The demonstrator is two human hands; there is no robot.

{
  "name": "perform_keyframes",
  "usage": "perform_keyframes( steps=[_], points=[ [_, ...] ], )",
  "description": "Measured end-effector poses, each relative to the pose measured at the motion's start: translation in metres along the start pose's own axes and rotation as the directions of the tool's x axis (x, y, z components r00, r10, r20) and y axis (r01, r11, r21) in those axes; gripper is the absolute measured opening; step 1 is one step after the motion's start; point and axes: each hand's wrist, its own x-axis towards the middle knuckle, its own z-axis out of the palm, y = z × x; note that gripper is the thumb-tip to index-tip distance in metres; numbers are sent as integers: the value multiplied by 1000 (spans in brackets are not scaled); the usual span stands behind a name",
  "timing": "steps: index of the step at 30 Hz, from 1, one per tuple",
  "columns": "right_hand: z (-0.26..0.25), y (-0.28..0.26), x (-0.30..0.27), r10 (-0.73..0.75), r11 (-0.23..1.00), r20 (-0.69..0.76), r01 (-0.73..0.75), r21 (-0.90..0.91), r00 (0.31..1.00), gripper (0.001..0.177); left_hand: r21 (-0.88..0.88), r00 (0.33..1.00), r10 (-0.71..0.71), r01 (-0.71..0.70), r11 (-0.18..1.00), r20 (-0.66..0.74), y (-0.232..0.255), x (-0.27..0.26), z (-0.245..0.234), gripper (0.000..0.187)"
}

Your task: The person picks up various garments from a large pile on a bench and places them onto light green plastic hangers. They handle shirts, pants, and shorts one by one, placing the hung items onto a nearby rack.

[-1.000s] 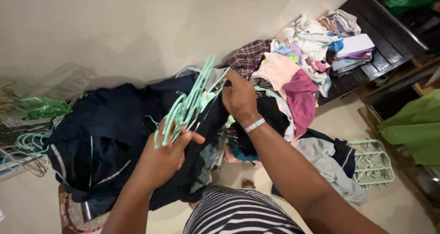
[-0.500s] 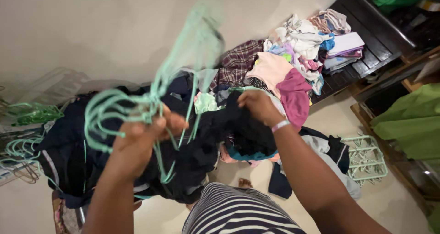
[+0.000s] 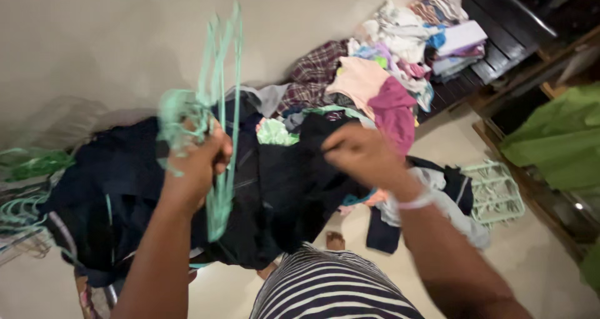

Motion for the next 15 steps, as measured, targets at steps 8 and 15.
perform_keyframes(
  steps=[8, 15],
  points=[
    [-192, -51, -101, -206, 974, -502, 127, -187, 840, 21, 64, 939, 45, -71, 995, 340, -16, -1, 83, 28],
    [-228, -20, -137, -364, 922, -641, 359, -144, 676, 25, 58, 655, 165, -306, 950, 738, -48, -6, 234, 79]
  ],
)
